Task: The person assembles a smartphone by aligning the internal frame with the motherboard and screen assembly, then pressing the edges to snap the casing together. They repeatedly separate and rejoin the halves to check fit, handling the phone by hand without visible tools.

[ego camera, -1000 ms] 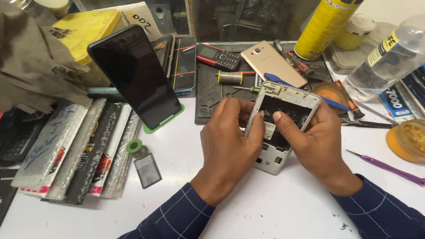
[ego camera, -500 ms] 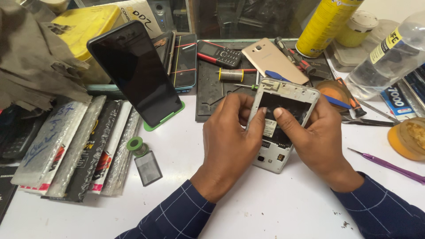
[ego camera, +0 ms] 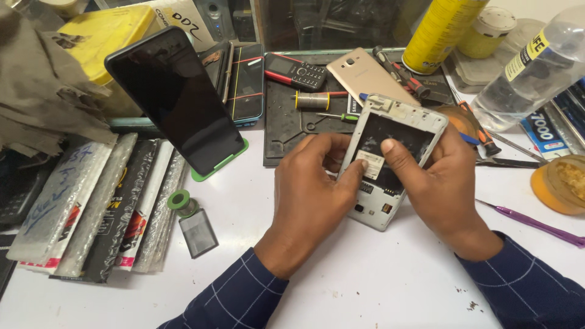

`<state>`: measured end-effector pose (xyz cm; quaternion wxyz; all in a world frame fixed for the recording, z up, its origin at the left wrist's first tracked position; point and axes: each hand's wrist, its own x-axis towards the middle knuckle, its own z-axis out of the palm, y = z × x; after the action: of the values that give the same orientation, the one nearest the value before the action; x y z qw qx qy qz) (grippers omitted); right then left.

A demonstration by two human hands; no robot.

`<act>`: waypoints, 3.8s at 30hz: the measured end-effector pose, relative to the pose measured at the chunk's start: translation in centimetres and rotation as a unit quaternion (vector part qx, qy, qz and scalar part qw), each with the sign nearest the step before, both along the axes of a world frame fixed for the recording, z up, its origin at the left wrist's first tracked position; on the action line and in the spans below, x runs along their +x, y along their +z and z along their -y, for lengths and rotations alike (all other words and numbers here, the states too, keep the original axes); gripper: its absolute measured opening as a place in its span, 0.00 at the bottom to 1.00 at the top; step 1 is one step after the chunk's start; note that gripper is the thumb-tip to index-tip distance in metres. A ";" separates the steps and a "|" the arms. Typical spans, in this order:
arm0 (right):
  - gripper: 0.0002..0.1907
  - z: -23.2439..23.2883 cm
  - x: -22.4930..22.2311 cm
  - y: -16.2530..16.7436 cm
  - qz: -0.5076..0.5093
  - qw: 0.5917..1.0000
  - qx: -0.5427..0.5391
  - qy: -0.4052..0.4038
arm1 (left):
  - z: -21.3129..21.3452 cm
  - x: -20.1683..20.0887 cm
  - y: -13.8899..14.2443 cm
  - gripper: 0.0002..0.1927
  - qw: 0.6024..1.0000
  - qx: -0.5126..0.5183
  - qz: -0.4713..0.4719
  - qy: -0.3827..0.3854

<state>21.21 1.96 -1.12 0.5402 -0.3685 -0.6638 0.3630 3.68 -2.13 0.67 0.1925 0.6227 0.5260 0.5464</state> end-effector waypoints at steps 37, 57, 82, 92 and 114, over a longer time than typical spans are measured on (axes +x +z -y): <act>0.15 2.1 -1.2 -0.7 0.099 0.972 0.185 -0.102 | 0.4 0.7 -1.0 0.13 0.999 0.052 0.016 -0.001; 0.42 1.3 -0.8 1.6 0.154 0.934 0.283 -0.153 | 0.5 0.0 -0.2 0.11 0.991 0.098 -0.072 0.061; 0.26 -0.1 2.1 2.1 0.068 0.971 0.229 0.027 | 0.9 -2.1 0.9 0.26 0.984 0.062 -0.012 -0.168; 0.14 0.1 0.9 2.4 0.034 0.979 0.203 0.009 | 0.8 -2.8 1.0 0.33 0.978 0.071 -0.035 -0.195; 0.16 0.9 -0.4 0.3 0.164 0.976 0.069 0.122 | 0.1 -2.9 0.6 0.42 0.988 0.076 0.109 -0.082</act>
<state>20.77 1.09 -0.86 0.4000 -0.3011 -0.8068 0.3136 0.77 -2.19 1.31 0.2449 0.6131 0.4061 0.6318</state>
